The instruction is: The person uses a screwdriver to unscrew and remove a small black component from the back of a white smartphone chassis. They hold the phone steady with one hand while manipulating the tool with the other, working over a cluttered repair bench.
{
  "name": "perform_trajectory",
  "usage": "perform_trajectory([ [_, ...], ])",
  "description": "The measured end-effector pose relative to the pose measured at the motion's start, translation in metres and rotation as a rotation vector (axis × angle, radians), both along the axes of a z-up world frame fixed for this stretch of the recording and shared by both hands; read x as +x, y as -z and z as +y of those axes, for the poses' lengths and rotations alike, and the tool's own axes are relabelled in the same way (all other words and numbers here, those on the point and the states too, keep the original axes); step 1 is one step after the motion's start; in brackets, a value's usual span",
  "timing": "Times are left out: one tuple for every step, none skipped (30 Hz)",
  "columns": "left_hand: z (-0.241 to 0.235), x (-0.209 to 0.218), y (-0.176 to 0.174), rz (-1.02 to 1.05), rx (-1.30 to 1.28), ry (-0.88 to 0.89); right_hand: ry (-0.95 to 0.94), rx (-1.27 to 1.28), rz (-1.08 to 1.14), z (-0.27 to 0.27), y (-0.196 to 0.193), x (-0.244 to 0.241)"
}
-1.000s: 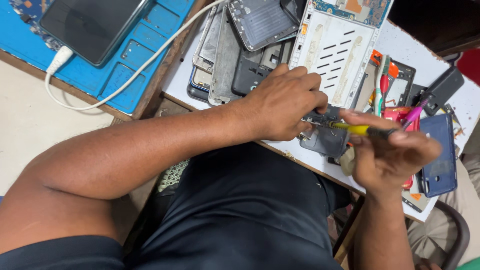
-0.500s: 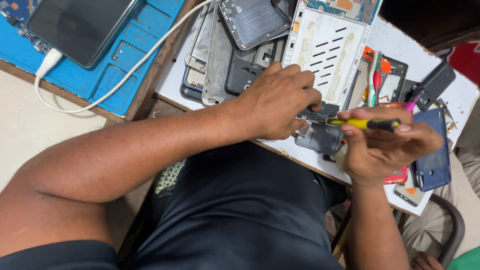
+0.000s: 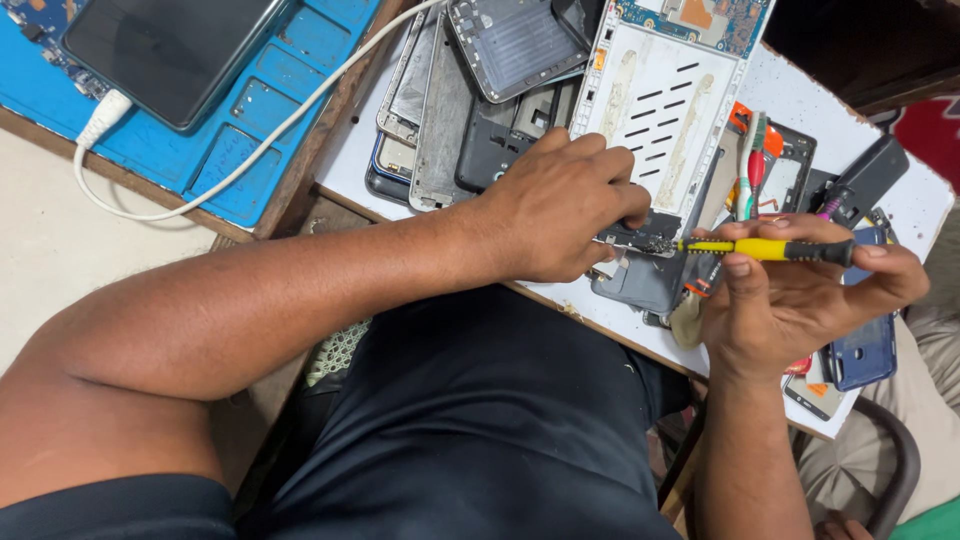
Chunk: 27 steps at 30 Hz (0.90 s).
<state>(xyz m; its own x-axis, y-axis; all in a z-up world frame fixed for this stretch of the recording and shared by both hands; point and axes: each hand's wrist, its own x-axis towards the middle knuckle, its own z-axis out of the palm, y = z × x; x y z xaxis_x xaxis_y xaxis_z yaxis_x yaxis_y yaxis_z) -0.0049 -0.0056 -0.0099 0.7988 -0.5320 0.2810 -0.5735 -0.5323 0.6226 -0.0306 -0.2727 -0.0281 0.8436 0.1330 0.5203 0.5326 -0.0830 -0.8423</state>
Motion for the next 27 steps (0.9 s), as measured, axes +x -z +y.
perform_trajectory([
  [0.001, -0.001, 0.0, -0.011, -0.014, -0.004, -0.001, 0.014, 0.017, -0.001, 0.002, -0.001],
  [0.001, -0.001, -0.001, 0.009, -0.003, 0.001, -0.003, 0.027, 0.028, -0.001, 0.004, -0.001],
  [0.001, -0.002, -0.001, 0.029, 0.008, 0.008, -0.005, 0.036, 0.04, -0.003, 0.005, -0.001],
  [0.001, -0.002, -0.001, 0.049, 0.019, 0.015, -0.008, 0.045, 0.045, -0.003, 0.006, -0.001],
  [0.001, -0.002, -0.001, 0.035, -0.005, 0.006, -0.004, 0.067, 0.058, -0.004, 0.006, -0.001],
  [0.0, -0.002, -0.001, 0.021, -0.028, -0.004, 0.0, 0.09, 0.07, -0.005, 0.006, -0.001],
  [0.0, -0.002, 0.0, 0.007, -0.053, -0.016, 0.008, 0.127, 0.089, -0.005, 0.006, -0.001],
  [0.0, -0.002, 0.0, -0.001, -0.06, -0.025, 0.014, 0.157, 0.106, -0.004, 0.005, -0.001],
  [0.001, -0.002, 0.001, -0.01, -0.066, -0.038, 0.017, 0.189, 0.122, -0.002, 0.004, -0.001],
  [0.001, -0.002, 0.001, -0.02, -0.072, -0.051, 0.018, 0.213, 0.137, 0.001, 0.003, 0.0],
  [0.001, -0.002, 0.0, -0.007, -0.112, -0.047, 0.015, 0.236, 0.157, 0.003, 0.001, 0.0],
  [0.002, -0.003, -0.001, 0.006, -0.153, -0.043, 0.012, 0.259, 0.177, 0.006, 0.0, 0.0],
  [0.001, -0.004, -0.001, 0.02, -0.193, -0.038, 0.006, 0.282, 0.203, 0.009, -0.001, -0.002],
  [0.001, -0.005, -0.002, -0.013, -0.197, -0.041, 0.006, 0.286, 0.218, 0.01, -0.001, -0.002],
  [0.001, -0.005, -0.002, -0.046, -0.2, -0.042, 0.008, 0.291, 0.232, 0.012, -0.001, -0.004],
  [0.001, -0.005, -0.002, -0.078, -0.203, -0.043, 0.016, 0.277, 0.235, 0.014, -0.001, -0.004],
  [0.0, -0.005, -0.002, -0.076, -0.197, -0.035, 0.021, 0.275, 0.241, 0.014, -0.001, -0.004],
  [0.001, -0.004, -0.002, -0.073, -0.191, -0.026, 0.026, 0.272, 0.246, 0.014, -0.001, -0.004],
  [0.001, -0.003, -0.001, -0.07, -0.185, -0.02, 0.026, 0.282, 0.253, 0.014, 0.0, -0.004],
  [0.001, -0.003, -0.001, -0.083, -0.187, -0.02, 0.025, 0.285, 0.253, 0.014, 0.0, -0.003],
  [0.002, -0.003, 0.0, -0.095, -0.187, -0.02, 0.023, 0.288, 0.252, 0.014, 0.001, -0.003],
  [0.002, -0.003, 0.0, -0.107, -0.188, -0.021, 0.02, 0.284, 0.244, 0.014, 0.001, -0.002],
  [0.002, -0.003, 0.0, -0.122, -0.182, -0.02, 0.023, 0.288, 0.24, 0.012, 0.001, -0.002],
  [0.003, -0.004, -0.001, -0.137, -0.176, -0.019, 0.027, 0.292, 0.237, 0.01, 0.001, 0.0],
  [0.003, -0.003, -0.001, -0.154, -0.169, -0.016, 0.036, 0.304, 0.236, 0.007, 0.0, 0.0],
  [0.004, -0.003, -0.002, -0.206, -0.126, -0.027, 0.053, 0.309, 0.232, 0.003, 0.0, 0.002],
  [0.005, -0.002, -0.004, -0.259, -0.082, -0.037, 0.07, 0.316, 0.229, 0.0, 0.0, 0.002],
])
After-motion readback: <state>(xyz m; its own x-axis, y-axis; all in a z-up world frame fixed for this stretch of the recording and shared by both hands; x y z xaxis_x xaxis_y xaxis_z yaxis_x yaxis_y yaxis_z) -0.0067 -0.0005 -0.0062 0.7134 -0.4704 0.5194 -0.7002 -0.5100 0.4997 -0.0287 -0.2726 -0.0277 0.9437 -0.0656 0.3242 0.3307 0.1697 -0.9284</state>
